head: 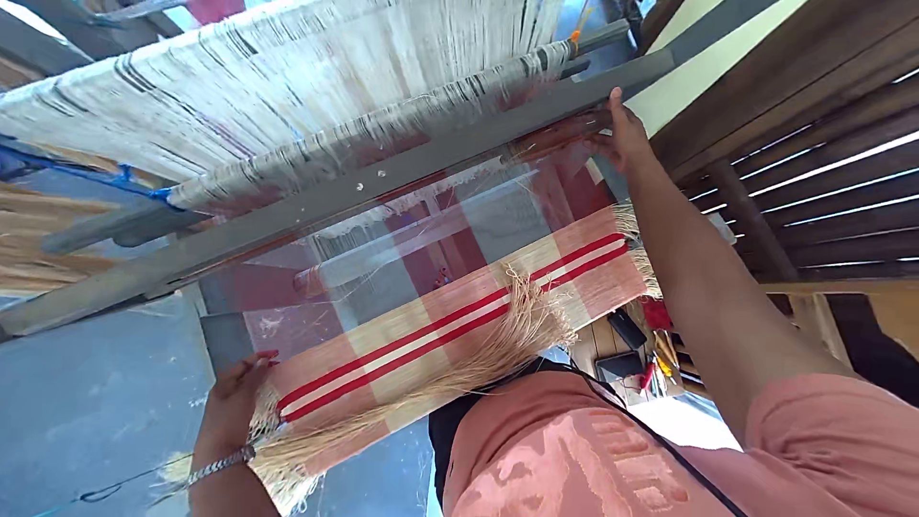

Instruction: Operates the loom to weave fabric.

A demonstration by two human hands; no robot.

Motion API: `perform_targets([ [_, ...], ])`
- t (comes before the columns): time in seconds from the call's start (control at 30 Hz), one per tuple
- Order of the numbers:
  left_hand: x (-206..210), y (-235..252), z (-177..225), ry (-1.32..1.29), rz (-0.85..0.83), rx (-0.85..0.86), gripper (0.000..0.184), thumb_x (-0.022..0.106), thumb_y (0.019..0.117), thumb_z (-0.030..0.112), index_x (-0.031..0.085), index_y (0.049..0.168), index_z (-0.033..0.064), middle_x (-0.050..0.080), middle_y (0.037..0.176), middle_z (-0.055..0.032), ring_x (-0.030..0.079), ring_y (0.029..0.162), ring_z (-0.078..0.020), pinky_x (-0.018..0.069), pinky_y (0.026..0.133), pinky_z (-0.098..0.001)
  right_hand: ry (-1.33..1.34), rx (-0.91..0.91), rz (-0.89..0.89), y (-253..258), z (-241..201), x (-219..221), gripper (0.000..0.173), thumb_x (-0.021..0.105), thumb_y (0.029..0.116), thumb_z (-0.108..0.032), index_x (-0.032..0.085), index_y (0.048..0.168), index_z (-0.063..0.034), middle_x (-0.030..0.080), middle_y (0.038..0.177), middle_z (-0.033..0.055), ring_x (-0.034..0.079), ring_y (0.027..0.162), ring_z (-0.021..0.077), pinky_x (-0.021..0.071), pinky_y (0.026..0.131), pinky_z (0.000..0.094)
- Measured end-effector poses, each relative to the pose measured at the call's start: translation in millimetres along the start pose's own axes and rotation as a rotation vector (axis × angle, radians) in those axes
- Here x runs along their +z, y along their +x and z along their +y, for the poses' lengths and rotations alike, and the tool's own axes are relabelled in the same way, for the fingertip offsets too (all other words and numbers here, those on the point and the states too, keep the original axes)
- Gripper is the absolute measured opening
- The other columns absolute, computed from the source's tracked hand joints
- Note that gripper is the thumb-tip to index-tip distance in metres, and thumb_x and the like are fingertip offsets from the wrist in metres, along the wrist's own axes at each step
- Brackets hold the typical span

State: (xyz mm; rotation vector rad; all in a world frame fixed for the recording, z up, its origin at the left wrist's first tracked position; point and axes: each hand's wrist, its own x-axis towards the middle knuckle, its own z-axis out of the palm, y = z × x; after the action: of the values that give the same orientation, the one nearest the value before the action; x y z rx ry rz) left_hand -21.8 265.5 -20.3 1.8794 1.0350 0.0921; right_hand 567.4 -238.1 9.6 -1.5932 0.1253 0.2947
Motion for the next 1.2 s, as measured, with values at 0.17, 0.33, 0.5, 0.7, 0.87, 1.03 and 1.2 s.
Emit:
perform_targets([
  [0.17,5,-13,-1,0.026,0.076,0.016,0.024,0.055,0.1042,0.023,0.066,0.107,0.0014,0.067,0.098,-0.0001,0.061,0.087,0.0011,0.0512,0.084,-0.0216,0.083,-0.193,0.277,-14,18,-56,0.057,0.067,0.0974,-0.007,0.040,0.148,-0.0051,0.056,0.133,0.0201,0.072,0.096,0.0284,0.0647,0.079,0.0427],
  [0.33,14,-20,6,0.028,0.146,0.000,0.025,0.056,0.1048,0.022,0.066,0.105,-0.0002,0.066,0.097,-0.0008,0.059,0.087,0.0015,0.0497,0.083,-0.0213,0.058,-0.326,0.409,-58,15,-122,0.057,0.070,0.0950,-0.007,0.042,0.145,-0.0060,0.055,0.134,0.0185,0.072,0.095,0.0280,0.0658,0.078,0.0423],
  [0.5,18,-23,9,0.021,0.154,0.028,0.024,0.053,0.1057,0.021,0.064,0.105,-0.0007,0.064,0.095,-0.0002,0.058,0.084,0.0017,0.0501,0.081,-0.0207,-0.233,-0.513,0.514,-106,5,-159,0.051,0.072,0.0939,-0.011,0.051,0.140,-0.0050,0.054,0.138,0.0158,0.071,0.099,0.0214,0.0655,0.079,0.0373],
  [0.7,26,-21,3,0.001,0.136,0.062,0.024,0.048,0.1073,0.021,0.058,0.111,-0.0006,0.056,0.095,0.0003,0.053,0.084,0.0019,0.0480,0.080,-0.0201,-0.834,-0.702,0.337,-163,-16,-127,0.035,0.060,0.1023,-0.014,0.059,0.135,-0.0023,0.051,0.142,0.0266,0.063,0.120,0.0312,0.0584,0.096,0.0395],
  [0.87,31,-25,9,0.040,0.158,0.053,0.027,0.047,0.1080,0.019,0.057,0.114,-0.0048,0.057,0.097,-0.0046,0.053,0.084,-0.0001,0.0472,0.081,-0.0216,-1.157,-0.704,-0.014,-146,28,-88,0.032,0.053,0.1006,0.000,0.066,0.129,-0.0080,0.056,0.142,0.0234,0.058,0.127,0.0427,0.0491,0.106,0.0558],
  [1.03,28,-34,13,0.351,0.298,0.074,0.040,0.055,0.1054,0.032,0.063,0.129,-0.0002,0.064,0.126,-0.0235,0.060,0.119,-0.0313,0.0462,0.102,-0.0530,-1.257,-0.598,0.063,-134,33,-100,0.040,0.050,0.1001,0.002,0.064,0.135,-0.0122,0.052,0.149,0.0215,0.054,0.131,0.0469,0.0462,0.106,0.0623],
  [1.2,86,-90,79,0.423,0.519,0.356,0.070,0.059,0.1009,0.042,0.044,0.149,-0.0068,0.042,0.152,-0.0359,0.035,0.143,-0.0555,0.0247,0.117,-0.0688,-1.004,-1.113,0.383,-194,-72,-75,0.032,0.050,0.1053,-0.014,0.069,0.131,-0.0138,0.059,0.137,0.0242,0.055,0.127,0.0412,0.0430,0.108,0.0545],
])
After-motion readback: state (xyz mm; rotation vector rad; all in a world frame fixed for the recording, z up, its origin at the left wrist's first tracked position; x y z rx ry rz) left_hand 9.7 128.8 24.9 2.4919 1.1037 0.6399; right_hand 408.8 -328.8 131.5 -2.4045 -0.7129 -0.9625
